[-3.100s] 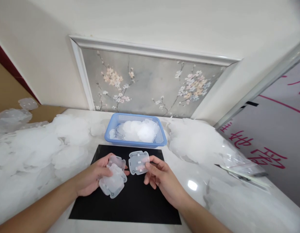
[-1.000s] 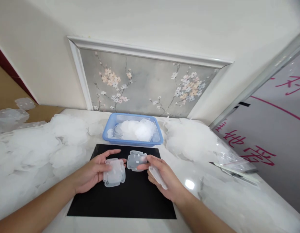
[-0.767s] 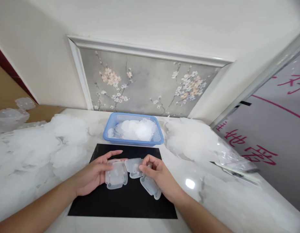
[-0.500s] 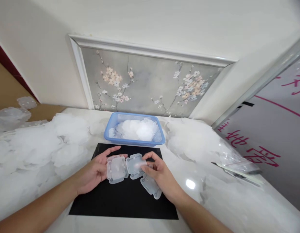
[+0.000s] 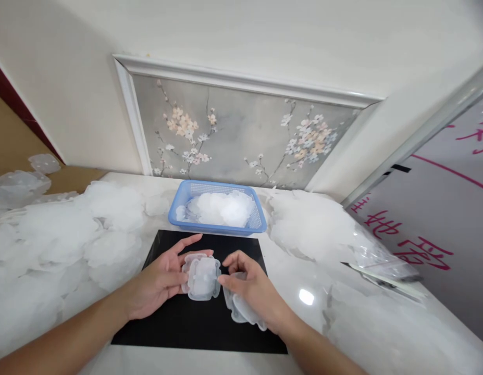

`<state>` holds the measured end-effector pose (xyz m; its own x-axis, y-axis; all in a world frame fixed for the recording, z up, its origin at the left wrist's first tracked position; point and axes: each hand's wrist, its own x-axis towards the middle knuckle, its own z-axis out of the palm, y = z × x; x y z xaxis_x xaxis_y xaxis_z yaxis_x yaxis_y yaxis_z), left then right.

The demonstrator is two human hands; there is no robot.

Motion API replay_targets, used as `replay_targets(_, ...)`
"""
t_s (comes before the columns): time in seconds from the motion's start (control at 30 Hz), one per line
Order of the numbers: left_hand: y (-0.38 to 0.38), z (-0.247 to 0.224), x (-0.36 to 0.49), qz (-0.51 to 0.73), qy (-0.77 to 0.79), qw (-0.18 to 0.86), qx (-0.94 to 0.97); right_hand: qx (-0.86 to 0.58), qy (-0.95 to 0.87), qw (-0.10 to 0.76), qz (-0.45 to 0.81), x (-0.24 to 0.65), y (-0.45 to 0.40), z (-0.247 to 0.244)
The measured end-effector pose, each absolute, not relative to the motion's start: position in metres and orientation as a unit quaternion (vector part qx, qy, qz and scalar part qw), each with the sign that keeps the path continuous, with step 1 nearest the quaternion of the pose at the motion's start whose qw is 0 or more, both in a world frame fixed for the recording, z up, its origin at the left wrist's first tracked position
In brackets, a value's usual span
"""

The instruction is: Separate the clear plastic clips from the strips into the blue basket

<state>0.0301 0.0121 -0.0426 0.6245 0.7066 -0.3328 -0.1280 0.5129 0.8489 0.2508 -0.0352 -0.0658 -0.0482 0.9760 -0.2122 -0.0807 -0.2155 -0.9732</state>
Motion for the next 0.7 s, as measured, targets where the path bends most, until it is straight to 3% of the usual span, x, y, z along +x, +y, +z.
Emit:
replay_targets(0.13, 0.007, -0.043, 0.036, 0.25, 0.364, 0.786, 0.432, -0.509, -0.457, 0.42, 0.597, 0.245, -0.035, -0.069)
replay_targets(0.37, 0.014, -0.046, 0.035, 0.314, 0.462, 0.722, 0.407, -0.513, -0.345, 0.486, 0.618, 0.257, -0.03, -0.074)
replay_targets(0.7, 0.018, -0.038, 0.031, 0.323, 0.451, 0.74, 0.381, -0.498, -0.318, 0.487, 0.643, 0.264, -0.029, -0.069)
